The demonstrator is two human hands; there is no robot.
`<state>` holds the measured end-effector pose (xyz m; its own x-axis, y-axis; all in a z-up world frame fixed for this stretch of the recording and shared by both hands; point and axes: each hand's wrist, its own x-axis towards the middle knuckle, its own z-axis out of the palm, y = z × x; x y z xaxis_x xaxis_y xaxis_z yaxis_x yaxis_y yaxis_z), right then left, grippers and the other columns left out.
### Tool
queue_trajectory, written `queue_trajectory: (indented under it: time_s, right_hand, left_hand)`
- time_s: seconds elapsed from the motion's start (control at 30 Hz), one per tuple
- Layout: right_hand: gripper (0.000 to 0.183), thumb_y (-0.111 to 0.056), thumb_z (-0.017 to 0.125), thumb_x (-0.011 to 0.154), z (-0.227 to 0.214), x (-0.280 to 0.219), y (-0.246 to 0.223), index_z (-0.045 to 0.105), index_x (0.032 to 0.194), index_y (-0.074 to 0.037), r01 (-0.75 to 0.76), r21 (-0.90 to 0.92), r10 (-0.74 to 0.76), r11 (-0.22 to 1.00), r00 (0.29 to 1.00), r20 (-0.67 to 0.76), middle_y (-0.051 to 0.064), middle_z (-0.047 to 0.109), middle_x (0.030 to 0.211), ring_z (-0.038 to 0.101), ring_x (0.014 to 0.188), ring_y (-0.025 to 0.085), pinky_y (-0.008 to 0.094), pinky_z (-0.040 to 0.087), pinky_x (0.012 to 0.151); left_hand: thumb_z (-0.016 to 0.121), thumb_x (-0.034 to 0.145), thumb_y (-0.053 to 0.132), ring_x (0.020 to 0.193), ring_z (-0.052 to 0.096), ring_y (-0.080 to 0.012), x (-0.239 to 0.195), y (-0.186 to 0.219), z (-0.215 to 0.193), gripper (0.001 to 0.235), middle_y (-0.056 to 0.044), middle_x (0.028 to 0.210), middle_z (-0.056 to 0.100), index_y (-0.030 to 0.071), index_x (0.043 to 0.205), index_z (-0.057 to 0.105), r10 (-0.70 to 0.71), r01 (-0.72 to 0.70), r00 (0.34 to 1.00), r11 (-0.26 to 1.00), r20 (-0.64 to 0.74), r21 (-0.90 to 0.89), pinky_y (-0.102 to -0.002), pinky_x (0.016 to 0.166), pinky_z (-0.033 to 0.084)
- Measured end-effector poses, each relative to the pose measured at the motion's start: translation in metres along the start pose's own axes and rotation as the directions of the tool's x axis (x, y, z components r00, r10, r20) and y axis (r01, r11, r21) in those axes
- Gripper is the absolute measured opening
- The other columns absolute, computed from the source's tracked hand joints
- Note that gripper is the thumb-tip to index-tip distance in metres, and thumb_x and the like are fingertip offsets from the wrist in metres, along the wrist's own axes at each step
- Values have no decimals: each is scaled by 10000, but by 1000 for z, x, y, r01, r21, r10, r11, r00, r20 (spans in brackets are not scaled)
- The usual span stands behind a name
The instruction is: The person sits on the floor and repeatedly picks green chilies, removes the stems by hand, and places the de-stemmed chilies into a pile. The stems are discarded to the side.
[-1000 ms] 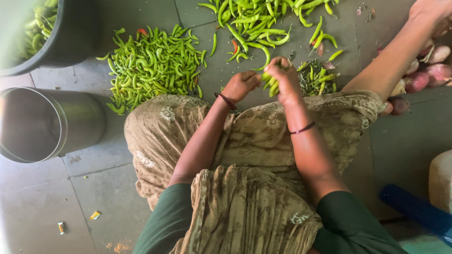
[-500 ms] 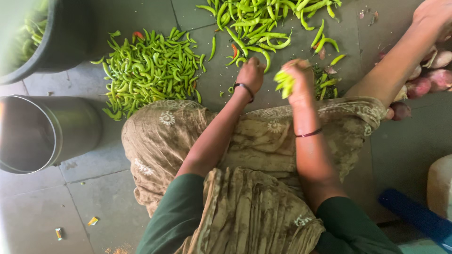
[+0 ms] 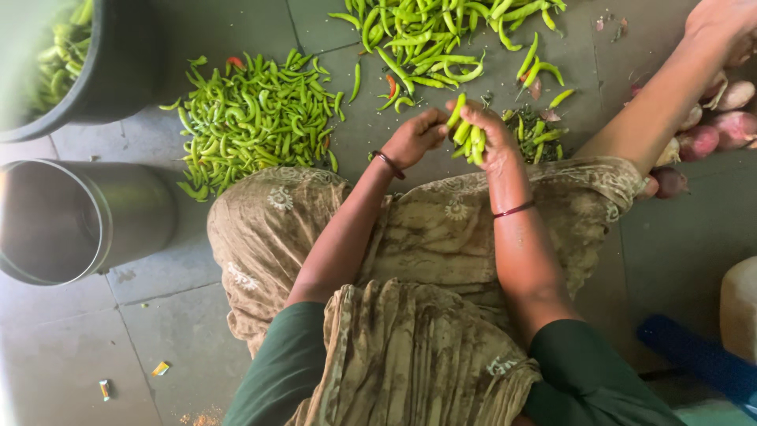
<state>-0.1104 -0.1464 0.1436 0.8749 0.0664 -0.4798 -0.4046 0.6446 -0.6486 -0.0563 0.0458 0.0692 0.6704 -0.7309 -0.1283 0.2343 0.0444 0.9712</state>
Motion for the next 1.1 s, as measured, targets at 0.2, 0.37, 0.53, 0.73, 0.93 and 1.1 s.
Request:
queue_trajectory:
  time_s: [0.2,0.37,0.53,0.73,0.93,1.1]
  right_hand:
    - [176,-175,788,801,35,-20,10,673,892,-77,170,-415,-220,894,973,-74,67,651,779,602,604,160,312,478,524]
    - [153,-142,769,801,15,-16,-2,674,882,-53,296,-308,-341,904,934,-105,72,666,801,635,628,180,324,541,602]
    - [128,-123,753,821,-9,0,-7,672,871,-37,301,-243,-347,922,922,-171,75,662,832,635,714,182,331,534,665]
    - [185,-176,718,799,-20,10,-3,701,923,-41,228,-254,-288,940,929,-233,64,686,825,641,698,187,311,510,625]
    - [259,-146,749,815,6,-2,-3,736,1053,-42,176,-335,-214,925,974,-79,69,706,895,655,760,148,280,519,685]
    - [183,-117,771,781,44,-28,17,700,942,-66,173,-496,-232,851,971,-60,89,701,821,642,640,169,329,533,564]
  left_hand:
    - [612,824,74,877,702,-346,-2,-33,-15,163,-137,974,759,133,916,734,381,29,850,655,-363,755,-442,761,551]
    - [629,915,93,967,647,-421,43,-33,-36,117,-203,999,690,55,1024,648,261,331,730,673,-632,661,-510,807,526]
    - [615,920,130,991,650,-367,91,-10,-27,93,-154,1040,631,139,990,675,328,349,831,323,-450,880,-486,775,551]
    - [604,895,114,950,678,-321,68,3,-18,158,-127,1035,684,126,1024,694,349,188,855,481,-383,857,-438,768,568]
    - [568,985,239,814,740,-297,5,6,-10,233,-107,845,757,89,1118,689,-150,154,988,894,-44,421,-397,763,568]
    - [565,932,210,788,733,-326,-12,-28,-9,226,-132,883,768,99,893,758,139,41,979,582,-150,812,-424,700,563]
